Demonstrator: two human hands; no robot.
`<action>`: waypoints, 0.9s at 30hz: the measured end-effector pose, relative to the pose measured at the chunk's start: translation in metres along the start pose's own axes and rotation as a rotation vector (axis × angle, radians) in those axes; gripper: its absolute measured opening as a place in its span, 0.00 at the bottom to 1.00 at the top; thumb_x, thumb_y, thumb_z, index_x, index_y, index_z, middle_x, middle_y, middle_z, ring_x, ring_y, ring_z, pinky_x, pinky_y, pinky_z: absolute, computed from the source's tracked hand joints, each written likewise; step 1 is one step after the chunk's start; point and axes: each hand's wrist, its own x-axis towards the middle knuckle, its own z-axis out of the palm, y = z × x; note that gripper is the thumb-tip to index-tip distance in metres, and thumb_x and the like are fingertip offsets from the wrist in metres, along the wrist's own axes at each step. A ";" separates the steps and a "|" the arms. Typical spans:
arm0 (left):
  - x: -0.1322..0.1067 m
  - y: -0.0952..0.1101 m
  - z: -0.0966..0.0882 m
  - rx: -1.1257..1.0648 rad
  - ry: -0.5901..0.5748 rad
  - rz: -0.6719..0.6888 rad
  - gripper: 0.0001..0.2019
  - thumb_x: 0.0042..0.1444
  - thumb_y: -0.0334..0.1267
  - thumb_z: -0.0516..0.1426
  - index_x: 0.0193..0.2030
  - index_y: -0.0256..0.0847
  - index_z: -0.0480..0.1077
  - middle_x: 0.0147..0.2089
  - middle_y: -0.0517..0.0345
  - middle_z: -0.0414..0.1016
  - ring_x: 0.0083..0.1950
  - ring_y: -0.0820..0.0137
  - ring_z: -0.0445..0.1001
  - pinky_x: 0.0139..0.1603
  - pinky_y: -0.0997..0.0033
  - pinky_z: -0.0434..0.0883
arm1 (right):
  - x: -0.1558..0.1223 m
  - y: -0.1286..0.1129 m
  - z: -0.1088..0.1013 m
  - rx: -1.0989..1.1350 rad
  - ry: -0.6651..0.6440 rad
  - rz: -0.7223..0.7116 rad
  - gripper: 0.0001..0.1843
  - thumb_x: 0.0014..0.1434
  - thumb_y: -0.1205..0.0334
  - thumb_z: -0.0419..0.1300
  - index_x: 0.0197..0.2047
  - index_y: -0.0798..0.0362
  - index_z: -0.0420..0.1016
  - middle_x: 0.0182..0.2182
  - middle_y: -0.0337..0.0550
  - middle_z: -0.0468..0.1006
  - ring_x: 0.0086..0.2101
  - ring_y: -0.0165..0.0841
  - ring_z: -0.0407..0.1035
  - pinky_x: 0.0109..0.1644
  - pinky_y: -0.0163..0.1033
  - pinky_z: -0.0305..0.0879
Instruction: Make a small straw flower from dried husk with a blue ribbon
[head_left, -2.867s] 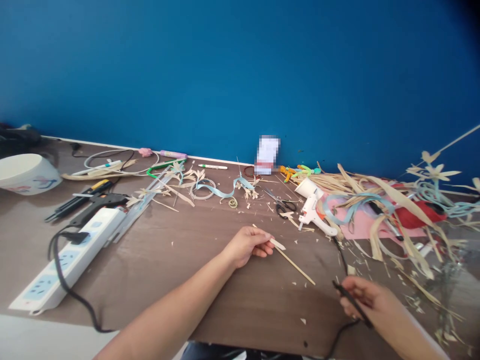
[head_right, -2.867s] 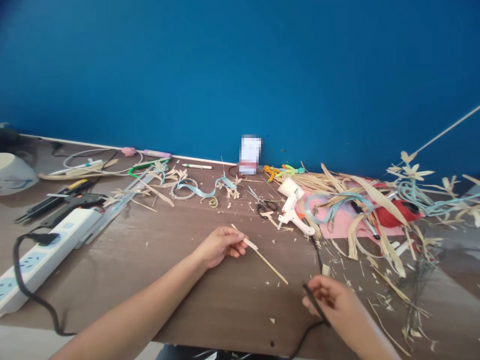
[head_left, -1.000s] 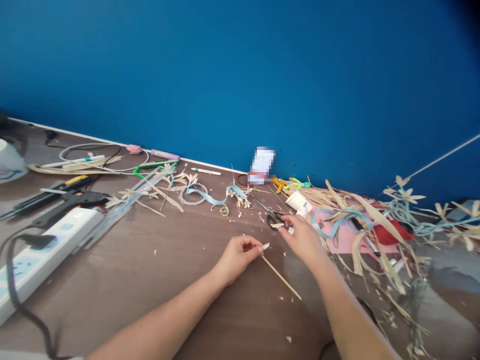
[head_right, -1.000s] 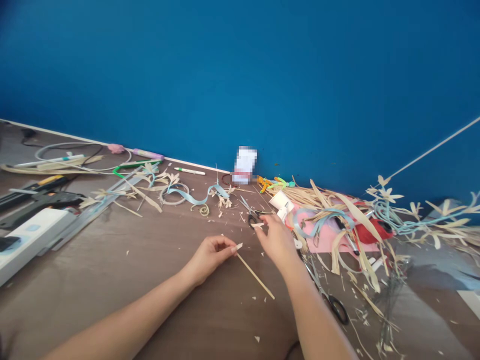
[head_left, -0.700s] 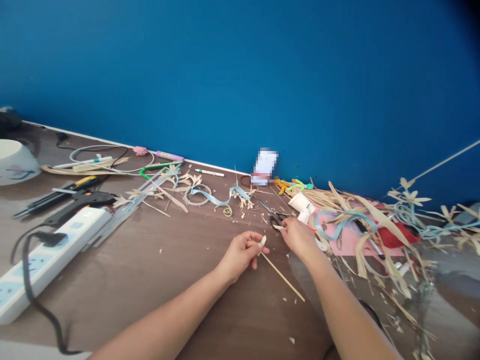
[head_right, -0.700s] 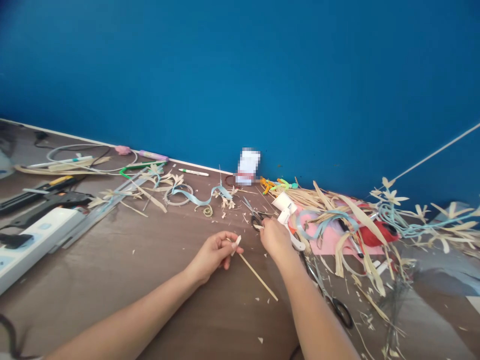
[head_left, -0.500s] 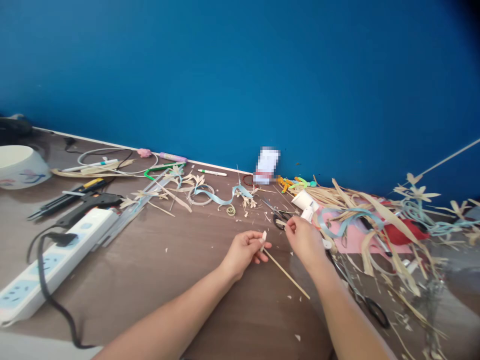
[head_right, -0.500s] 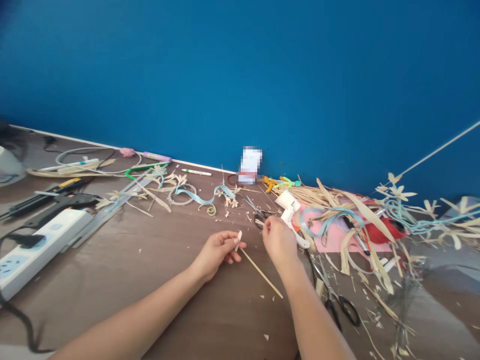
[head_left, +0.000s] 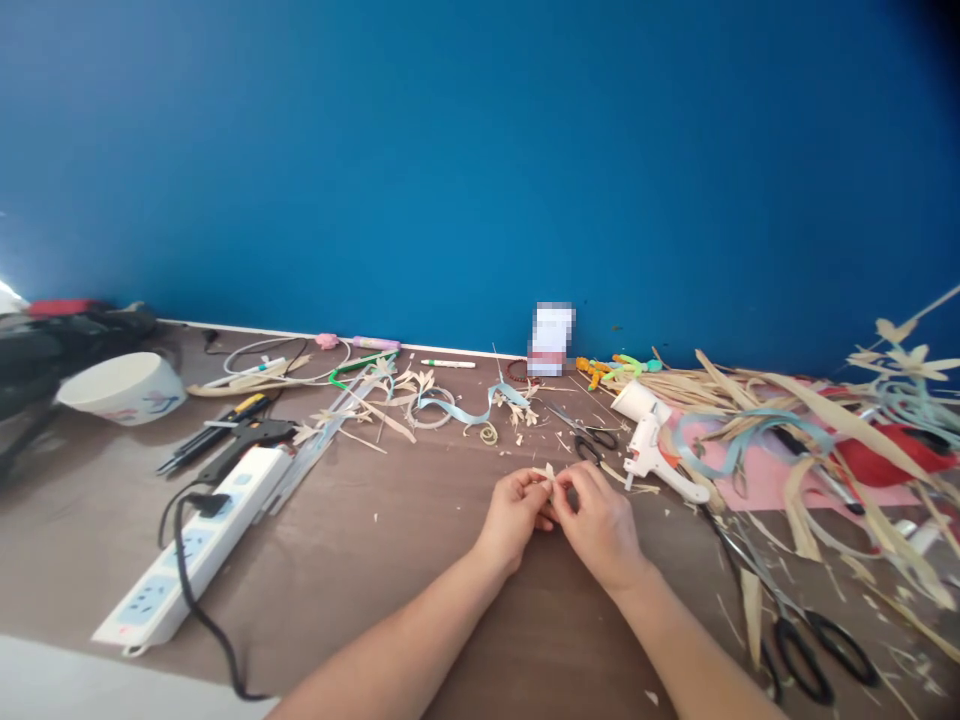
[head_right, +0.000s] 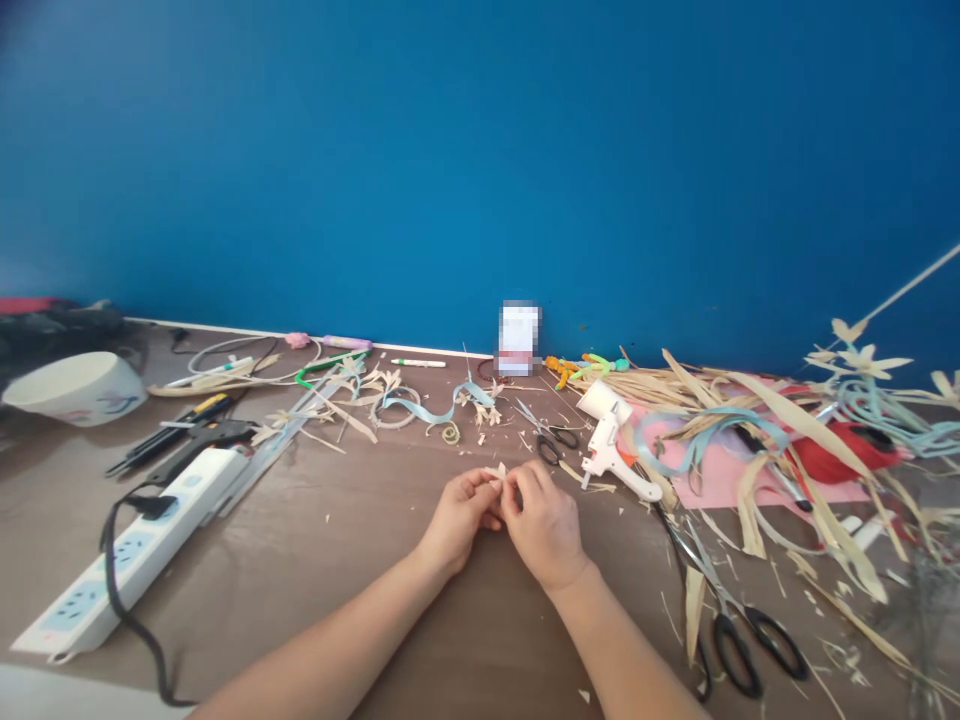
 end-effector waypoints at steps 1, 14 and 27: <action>0.000 0.000 0.000 0.011 -0.008 0.001 0.12 0.43 0.42 0.58 0.30 0.34 0.65 0.20 0.63 0.67 0.18 0.80 0.66 0.18 0.82 0.62 | -0.001 0.001 0.000 0.004 -0.003 -0.001 0.08 0.56 0.67 0.48 0.30 0.53 0.67 0.29 0.43 0.70 0.29 0.31 0.65 0.32 0.33 0.58; 0.000 0.001 -0.001 0.084 -0.038 -0.002 0.14 0.42 0.44 0.59 0.32 0.34 0.66 0.23 0.61 0.68 0.21 0.78 0.67 0.19 0.82 0.62 | -0.006 0.008 -0.006 0.286 -0.032 0.086 0.09 0.56 0.65 0.49 0.32 0.52 0.70 0.31 0.42 0.69 0.26 0.28 0.63 0.30 0.33 0.59; 0.001 -0.001 -0.001 0.149 0.016 -0.010 0.11 0.43 0.41 0.58 0.29 0.34 0.65 0.20 0.61 0.68 0.19 0.78 0.67 0.17 0.82 0.58 | -0.003 0.018 0.005 0.660 -0.100 0.344 0.05 0.50 0.63 0.54 0.24 0.52 0.66 0.22 0.36 0.67 0.19 0.26 0.59 0.23 0.33 0.55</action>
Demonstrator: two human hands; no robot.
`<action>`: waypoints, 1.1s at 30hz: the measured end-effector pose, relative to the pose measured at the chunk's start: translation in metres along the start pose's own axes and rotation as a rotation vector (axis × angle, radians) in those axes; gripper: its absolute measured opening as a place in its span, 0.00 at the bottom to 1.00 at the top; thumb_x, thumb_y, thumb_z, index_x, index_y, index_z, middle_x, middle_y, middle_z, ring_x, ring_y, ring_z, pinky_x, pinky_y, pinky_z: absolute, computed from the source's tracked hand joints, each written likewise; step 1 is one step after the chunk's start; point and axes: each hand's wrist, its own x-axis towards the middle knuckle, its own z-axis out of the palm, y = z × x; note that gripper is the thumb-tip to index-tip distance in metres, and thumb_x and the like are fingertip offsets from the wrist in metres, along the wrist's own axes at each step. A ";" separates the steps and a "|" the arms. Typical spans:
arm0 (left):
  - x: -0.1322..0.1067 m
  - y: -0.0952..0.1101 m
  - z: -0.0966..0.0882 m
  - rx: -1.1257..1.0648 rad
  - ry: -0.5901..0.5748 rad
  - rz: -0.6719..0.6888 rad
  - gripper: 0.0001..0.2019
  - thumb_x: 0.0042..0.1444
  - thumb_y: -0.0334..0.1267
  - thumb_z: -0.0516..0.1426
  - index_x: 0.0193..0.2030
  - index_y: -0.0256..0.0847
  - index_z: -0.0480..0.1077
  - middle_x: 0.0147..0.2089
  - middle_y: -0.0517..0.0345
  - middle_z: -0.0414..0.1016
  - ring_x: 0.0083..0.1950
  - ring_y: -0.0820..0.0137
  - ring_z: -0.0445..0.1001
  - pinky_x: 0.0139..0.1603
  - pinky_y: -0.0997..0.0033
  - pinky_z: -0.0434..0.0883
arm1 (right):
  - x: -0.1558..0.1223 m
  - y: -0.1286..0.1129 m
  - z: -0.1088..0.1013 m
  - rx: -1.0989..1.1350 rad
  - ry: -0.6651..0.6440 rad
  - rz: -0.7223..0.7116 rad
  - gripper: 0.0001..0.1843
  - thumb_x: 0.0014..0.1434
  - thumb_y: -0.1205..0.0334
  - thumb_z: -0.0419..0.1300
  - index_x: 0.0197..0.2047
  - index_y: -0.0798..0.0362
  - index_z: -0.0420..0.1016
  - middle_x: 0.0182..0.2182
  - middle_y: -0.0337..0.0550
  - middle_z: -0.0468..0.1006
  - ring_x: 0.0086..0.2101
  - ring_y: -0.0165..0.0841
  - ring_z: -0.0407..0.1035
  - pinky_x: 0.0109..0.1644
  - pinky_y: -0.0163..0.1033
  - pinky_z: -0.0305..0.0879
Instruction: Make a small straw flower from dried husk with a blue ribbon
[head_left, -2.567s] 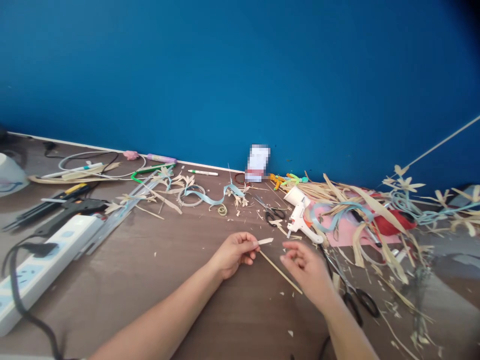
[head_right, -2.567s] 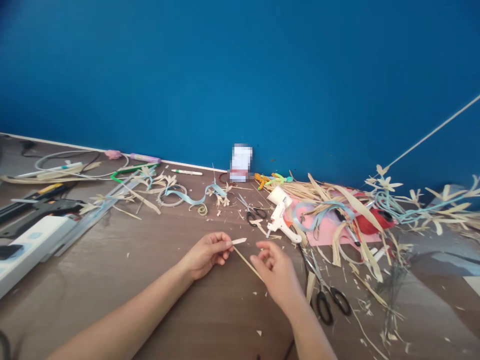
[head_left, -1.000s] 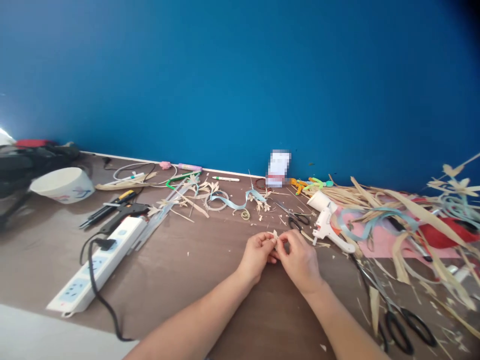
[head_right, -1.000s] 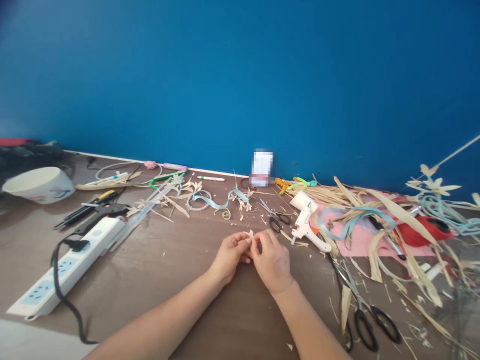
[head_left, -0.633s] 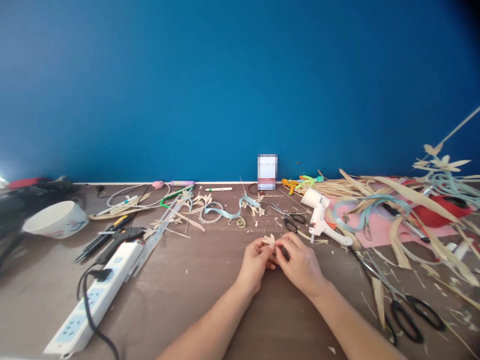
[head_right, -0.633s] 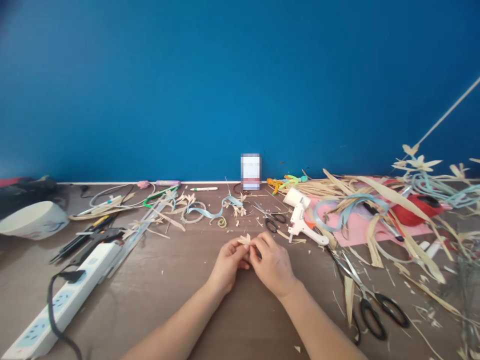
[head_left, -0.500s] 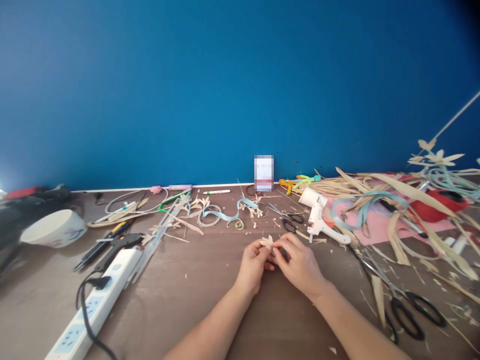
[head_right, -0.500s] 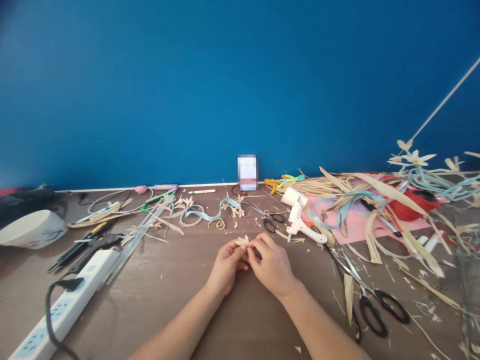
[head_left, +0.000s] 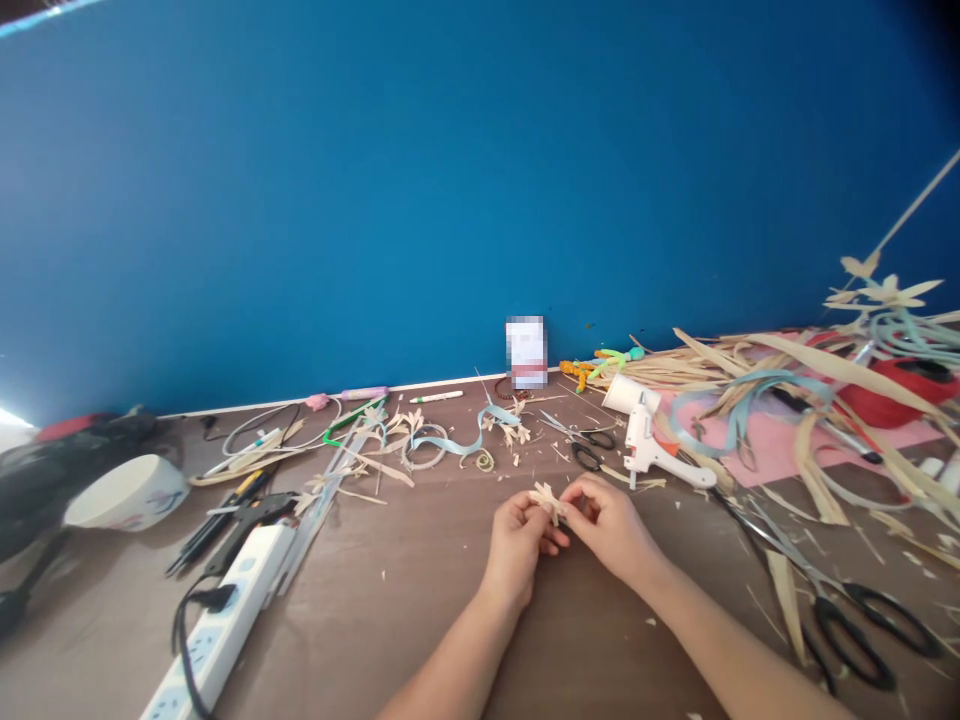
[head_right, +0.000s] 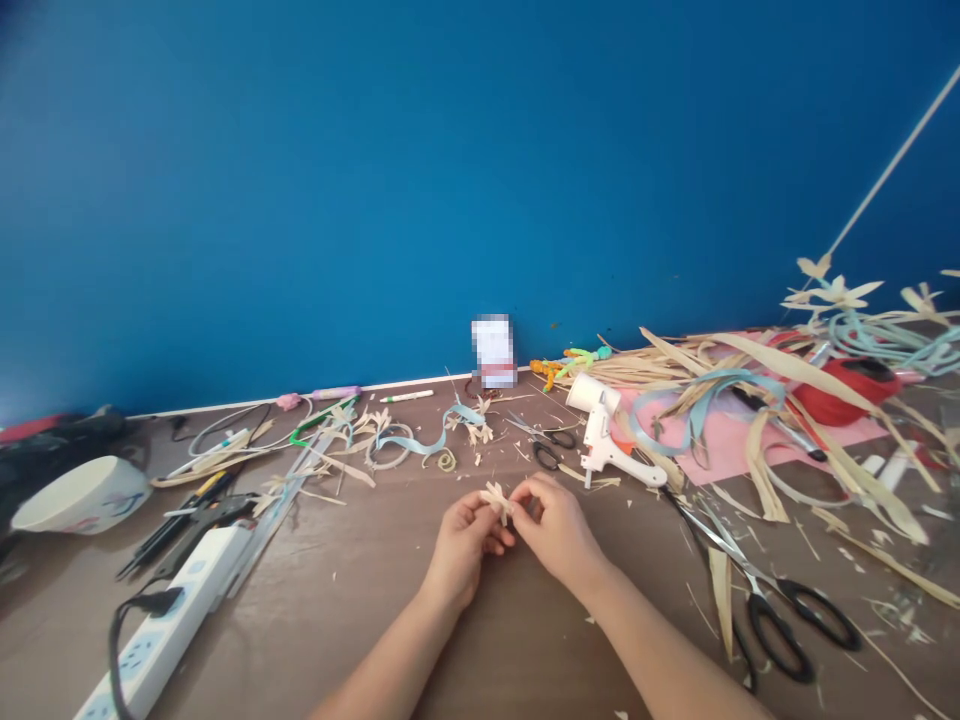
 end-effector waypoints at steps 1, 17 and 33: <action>0.000 0.000 0.000 0.006 0.003 0.002 0.11 0.43 0.41 0.58 0.29 0.35 0.65 0.21 0.60 0.68 0.18 0.78 0.67 0.17 0.82 0.58 | 0.001 0.000 0.000 0.068 -0.014 0.061 0.05 0.50 0.62 0.54 0.24 0.52 0.65 0.20 0.35 0.67 0.18 0.26 0.59 0.22 0.32 0.55; 0.000 0.011 -0.008 0.180 -0.043 0.045 0.11 0.46 0.43 0.56 0.26 0.35 0.65 0.12 0.67 0.58 0.13 0.82 0.51 0.14 0.81 0.47 | 0.006 -0.010 -0.010 0.515 -0.164 0.299 0.05 0.48 0.63 0.54 0.27 0.56 0.65 0.12 0.27 0.62 0.12 0.19 0.51 0.17 0.27 0.46; -0.005 0.007 -0.004 0.105 -0.144 0.002 0.10 0.44 0.39 0.58 0.25 0.33 0.66 0.24 0.58 0.70 0.15 0.83 0.57 0.13 0.82 0.49 | -0.005 -0.050 -0.053 0.416 0.154 0.169 0.12 0.50 0.55 0.56 0.37 0.52 0.66 0.19 0.32 0.65 0.16 0.22 0.57 0.19 0.31 0.54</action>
